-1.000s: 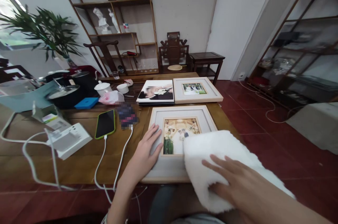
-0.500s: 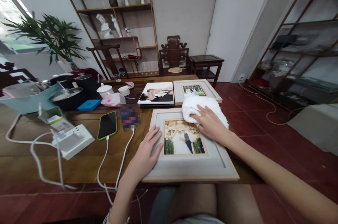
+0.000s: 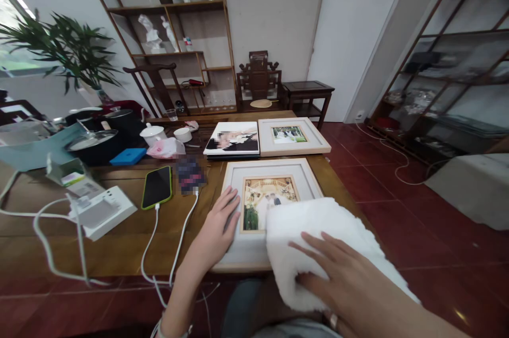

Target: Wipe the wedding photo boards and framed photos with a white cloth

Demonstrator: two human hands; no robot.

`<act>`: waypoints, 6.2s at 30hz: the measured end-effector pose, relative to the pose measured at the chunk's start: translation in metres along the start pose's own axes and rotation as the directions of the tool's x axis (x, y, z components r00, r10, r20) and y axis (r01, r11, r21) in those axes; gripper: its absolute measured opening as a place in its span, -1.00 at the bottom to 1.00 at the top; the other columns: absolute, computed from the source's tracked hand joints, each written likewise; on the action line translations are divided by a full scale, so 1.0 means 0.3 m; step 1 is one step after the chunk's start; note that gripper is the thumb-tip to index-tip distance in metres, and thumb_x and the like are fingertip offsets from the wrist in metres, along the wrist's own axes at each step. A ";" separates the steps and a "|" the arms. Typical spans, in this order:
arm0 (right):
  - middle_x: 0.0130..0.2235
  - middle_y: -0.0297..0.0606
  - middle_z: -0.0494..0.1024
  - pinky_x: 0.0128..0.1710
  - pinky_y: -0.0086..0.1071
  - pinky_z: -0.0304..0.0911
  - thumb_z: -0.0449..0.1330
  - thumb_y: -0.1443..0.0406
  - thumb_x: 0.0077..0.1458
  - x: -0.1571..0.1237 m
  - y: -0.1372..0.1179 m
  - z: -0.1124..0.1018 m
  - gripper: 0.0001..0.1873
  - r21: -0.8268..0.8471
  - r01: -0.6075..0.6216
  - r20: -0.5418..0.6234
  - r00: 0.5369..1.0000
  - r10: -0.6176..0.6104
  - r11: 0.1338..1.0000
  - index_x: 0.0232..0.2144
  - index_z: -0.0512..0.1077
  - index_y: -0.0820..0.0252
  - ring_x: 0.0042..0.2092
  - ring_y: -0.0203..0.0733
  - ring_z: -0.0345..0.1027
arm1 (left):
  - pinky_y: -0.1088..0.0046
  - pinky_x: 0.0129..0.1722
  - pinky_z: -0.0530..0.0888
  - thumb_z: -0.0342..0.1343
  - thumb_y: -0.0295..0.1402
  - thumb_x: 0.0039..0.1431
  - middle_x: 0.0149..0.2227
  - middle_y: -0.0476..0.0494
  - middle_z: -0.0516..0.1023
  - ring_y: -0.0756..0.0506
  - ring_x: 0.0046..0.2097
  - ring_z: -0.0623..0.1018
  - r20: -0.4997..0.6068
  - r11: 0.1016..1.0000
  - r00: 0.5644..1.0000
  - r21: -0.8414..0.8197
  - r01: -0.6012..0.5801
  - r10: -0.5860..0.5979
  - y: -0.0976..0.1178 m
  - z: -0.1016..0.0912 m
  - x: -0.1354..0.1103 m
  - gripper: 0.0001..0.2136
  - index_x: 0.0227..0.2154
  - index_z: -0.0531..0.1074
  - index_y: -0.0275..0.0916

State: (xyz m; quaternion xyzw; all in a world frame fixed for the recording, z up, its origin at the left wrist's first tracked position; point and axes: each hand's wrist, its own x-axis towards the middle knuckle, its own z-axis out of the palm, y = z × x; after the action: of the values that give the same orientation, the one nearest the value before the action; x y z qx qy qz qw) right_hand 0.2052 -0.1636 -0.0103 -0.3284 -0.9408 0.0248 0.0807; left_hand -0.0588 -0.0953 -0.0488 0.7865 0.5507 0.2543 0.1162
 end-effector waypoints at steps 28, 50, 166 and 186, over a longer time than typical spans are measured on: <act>0.15 -0.19 0.36 0.11 0.05 0.17 0.15 0.46 -0.18 0.009 0.013 -0.053 -0.52 0.068 0.010 0.116 0.993 -0.018 0.998 -0.15 0.48 0.03 0.17 0.13 0.18 | 0.10 0.23 0.19 -0.10 -0.33 0.26 0.20 -0.26 0.31 -0.19 0.28 0.17 -0.019 0.998 1.000 -0.065 -0.002 0.001 -0.003 0.002 0.000 -0.65 0.06 0.37 -0.27; 0.18 -0.03 0.30 0.21 0.15 -0.14 0.04 0.50 -0.01 0.242 0.187 0.024 -0.54 0.000 -0.143 0.015 0.990 0.143 0.990 -0.04 0.42 0.25 0.28 0.18 -0.09 | 0.15 0.25 0.16 -0.13 -0.34 0.28 0.22 -0.29 0.27 -0.17 0.30 0.12 0.009 0.999 1.000 -0.052 0.001 -0.001 -0.015 0.002 -0.008 -0.63 0.08 0.34 -0.33; -0.39 -0.17 0.50 -0.42 -0.30 0.28 0.04 0.38 0.11 0.079 0.299 -0.164 -0.87 0.111 -0.270 -0.050 0.960 0.277 0.956 -0.30 0.36 0.12 -0.39 -0.12 0.39 | 0.08 0.25 0.10 -0.14 -0.27 0.29 0.31 -0.18 0.10 -0.17 0.33 0.05 0.120 0.997 0.992 -0.066 0.040 -0.031 0.006 -0.021 -0.021 -0.56 0.21 0.15 -0.18; -0.07 -0.03 0.47 0.03 -0.14 0.13 0.07 0.55 0.07 0.492 0.294 0.052 -0.62 -0.346 0.149 -0.048 0.983 -0.176 0.926 -0.06 0.35 0.22 0.03 -0.01 0.29 | 0.06 0.25 0.11 -0.19 -0.31 0.29 0.29 -0.25 0.12 -0.16 0.33 0.04 0.128 0.998 0.991 -0.048 0.049 -0.042 0.000 -0.003 -0.014 -0.56 0.19 0.19 -0.31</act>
State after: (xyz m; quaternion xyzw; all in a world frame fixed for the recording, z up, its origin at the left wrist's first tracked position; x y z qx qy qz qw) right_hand 0.1428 -0.0026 -0.0145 -0.2590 -0.9509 -0.1581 0.0611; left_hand -0.0604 -0.0993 -0.0493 0.7850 0.5533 0.2152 0.1770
